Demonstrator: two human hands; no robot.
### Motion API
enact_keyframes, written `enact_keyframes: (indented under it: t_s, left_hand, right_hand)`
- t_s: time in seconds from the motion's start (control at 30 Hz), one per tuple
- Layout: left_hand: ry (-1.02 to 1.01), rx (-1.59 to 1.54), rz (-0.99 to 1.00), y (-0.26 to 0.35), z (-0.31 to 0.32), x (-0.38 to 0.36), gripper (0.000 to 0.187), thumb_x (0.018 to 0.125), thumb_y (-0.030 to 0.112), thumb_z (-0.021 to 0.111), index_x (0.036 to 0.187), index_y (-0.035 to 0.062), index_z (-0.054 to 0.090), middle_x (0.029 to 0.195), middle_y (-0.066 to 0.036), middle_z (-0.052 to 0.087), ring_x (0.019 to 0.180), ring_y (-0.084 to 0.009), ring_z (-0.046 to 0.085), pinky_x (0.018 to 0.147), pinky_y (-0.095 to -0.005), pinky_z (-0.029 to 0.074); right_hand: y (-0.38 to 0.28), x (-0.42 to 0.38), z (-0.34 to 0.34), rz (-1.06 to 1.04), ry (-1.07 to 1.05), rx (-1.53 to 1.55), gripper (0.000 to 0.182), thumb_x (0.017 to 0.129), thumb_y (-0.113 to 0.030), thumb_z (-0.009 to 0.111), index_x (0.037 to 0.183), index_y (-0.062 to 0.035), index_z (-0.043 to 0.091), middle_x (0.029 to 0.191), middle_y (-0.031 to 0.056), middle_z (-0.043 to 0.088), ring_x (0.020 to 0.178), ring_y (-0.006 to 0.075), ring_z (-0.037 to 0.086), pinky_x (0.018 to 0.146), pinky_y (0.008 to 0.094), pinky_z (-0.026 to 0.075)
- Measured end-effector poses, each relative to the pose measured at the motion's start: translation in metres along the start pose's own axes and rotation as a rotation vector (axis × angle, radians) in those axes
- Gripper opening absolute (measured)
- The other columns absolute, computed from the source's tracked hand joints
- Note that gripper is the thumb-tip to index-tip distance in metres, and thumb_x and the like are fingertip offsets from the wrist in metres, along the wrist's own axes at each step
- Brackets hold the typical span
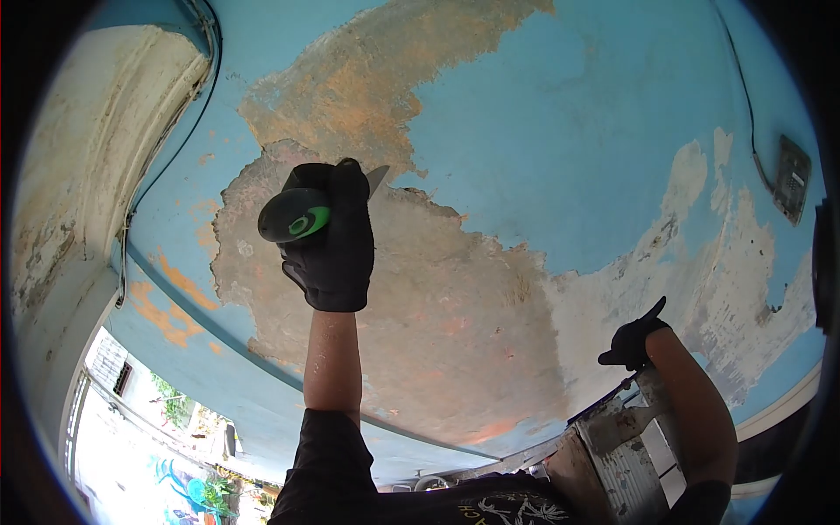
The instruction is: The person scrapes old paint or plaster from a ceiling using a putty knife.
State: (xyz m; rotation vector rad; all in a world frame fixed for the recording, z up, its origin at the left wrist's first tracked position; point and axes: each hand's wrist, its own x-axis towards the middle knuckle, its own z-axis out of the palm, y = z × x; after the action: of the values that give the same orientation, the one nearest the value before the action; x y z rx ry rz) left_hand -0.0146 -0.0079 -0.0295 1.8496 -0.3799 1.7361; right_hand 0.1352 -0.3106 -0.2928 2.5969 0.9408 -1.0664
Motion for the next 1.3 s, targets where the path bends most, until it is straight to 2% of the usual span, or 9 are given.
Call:
enact_keyframes:
  t_s: [0.33, 0.43, 0.5, 0.93, 1.0, 1.03, 1.2, 1.27, 1.3]
  left_hand:
    - [-0.090, 0.116, -0.042, 0.002, 0.008, -0.005, 0.020, 0.095, 0.018, 0.070, 0.080, 0.0051, 0.064, 0.066, -0.002, 0.062, 0.064, -0.0084, 0.058, 0.059, -0.0291, 0.046]
    - [-0.085, 0.078, -0.004, -0.001, 0.014, -0.001, 0.021, 0.094, 0.018, 0.070, 0.079, 0.0048, 0.064, 0.067, -0.002, 0.062, 0.062, -0.0093, 0.058, 0.059, -0.0293, 0.046]
    - [-0.032, 0.269, 0.013, 0.004, 0.019, 0.001, 0.021, 0.094, 0.017, 0.071, 0.079, 0.0044, 0.064, 0.067, -0.002, 0.063, 0.061, -0.0097, 0.059, 0.058, -0.0300, 0.047]
    - [-0.074, 0.095, 0.034, -0.003, 0.008, 0.017, 0.018, 0.094, 0.020, 0.069, 0.083, 0.0063, 0.065, 0.072, -0.005, 0.067, 0.069, -0.0144, 0.067, 0.063, -0.0338, 0.051]
    - [-0.128, 0.647, 0.469, -0.012, 0.010, 0.017, 0.015, 0.093, 0.017, 0.070, 0.083, 0.0065, 0.066, 0.070, -0.006, 0.066, 0.065, -0.0151, 0.066, 0.062, -0.0321, 0.052]
    - [-0.045, 0.401, 0.162, -0.005, 0.014, 0.007, 0.011, 0.094, 0.015, 0.069, 0.087, 0.0066, 0.066, 0.075, -0.006, 0.067, 0.067, -0.0164, 0.067, 0.059, -0.0322, 0.051]
    - [-0.196, 0.052, -0.041, -0.004, -0.001, 0.017, 0.010, 0.097, 0.017, 0.064, 0.099, 0.0074, 0.064, 0.091, -0.007, 0.066, 0.081, -0.0178, 0.068, 0.065, -0.0335, 0.053]
    - [-0.192, 0.454, 0.204, -0.034, 0.003, 0.017, 0.022, 0.097, 0.028, 0.065, 0.094, 0.0060, 0.065, 0.087, -0.008, 0.068, 0.080, -0.0193, 0.069, 0.071, -0.0361, 0.054]
    - [0.173, 0.967, -0.016, -0.029, 0.029, -0.001, 0.031, 0.096, 0.036, 0.065, 0.095, 0.0053, 0.064, 0.086, -0.009, 0.067, 0.081, -0.0216, 0.069, 0.074, -0.0384, 0.053]
  right_hand:
    - [-0.002, -0.002, -0.002, -0.007, 0.008, 0.001, 0.081, 0.095, -0.072, 0.031, 0.068, -0.0086, 0.074, 0.076, 0.0067, 0.073, 0.082, 0.0284, 0.070, 0.101, 0.0466, 0.045]
    - [-0.005, -0.006, -0.001, 0.055, 0.037, -0.091, 0.080, 0.096, -0.071, 0.031, 0.070, -0.0091, 0.075, 0.078, 0.0070, 0.073, 0.087, 0.0289, 0.070, 0.106, 0.0562, 0.039]
    - [0.006, 0.019, 0.008, -0.022, -0.028, -0.015, 0.077, 0.096, -0.070, 0.030, 0.070, -0.0146, 0.077, 0.076, -0.0007, 0.073, 0.092, 0.0265, 0.068, 0.091, 0.0906, -0.001]
    - [-0.004, -0.001, 0.004, 0.057, 0.042, -0.095, 0.080, 0.096, -0.071, 0.028, 0.070, -0.0120, 0.075, 0.078, 0.0011, 0.073, 0.096, 0.0309, 0.069, 0.096, 0.0888, -0.001]
    - [0.002, 0.010, 0.006, 0.024, 0.014, -0.065, 0.080, 0.096, -0.071, 0.028, 0.069, -0.0119, 0.075, 0.077, 0.0012, 0.073, 0.096, 0.0313, 0.069, 0.092, 0.0901, -0.005]
    - [0.003, 0.013, 0.007, -0.008, -0.009, -0.041, 0.080, 0.096, -0.071, 0.029, 0.068, -0.0118, 0.075, 0.077, 0.0012, 0.073, 0.095, 0.0318, 0.069, 0.089, 0.0914, -0.008]
    - [0.001, 0.010, 0.006, 0.039, 0.027, -0.076, 0.076, 0.097, -0.068, 0.031, 0.070, -0.0134, 0.077, 0.077, -0.0010, 0.073, 0.096, 0.0296, 0.067, 0.086, 0.0930, -0.003]
    - [0.006, 0.021, 0.014, 0.037, 0.022, -0.104, 0.076, 0.097, -0.068, 0.031, 0.071, -0.0133, 0.077, 0.078, -0.0009, 0.073, 0.097, 0.0298, 0.067, 0.084, 0.0935, -0.003]
    - [0.007, 0.025, 0.012, -0.042, -0.025, -0.031, 0.076, 0.097, -0.068, 0.031, 0.071, -0.0128, 0.077, 0.077, -0.0004, 0.074, 0.095, 0.0286, 0.068, 0.091, 0.0894, 0.006]
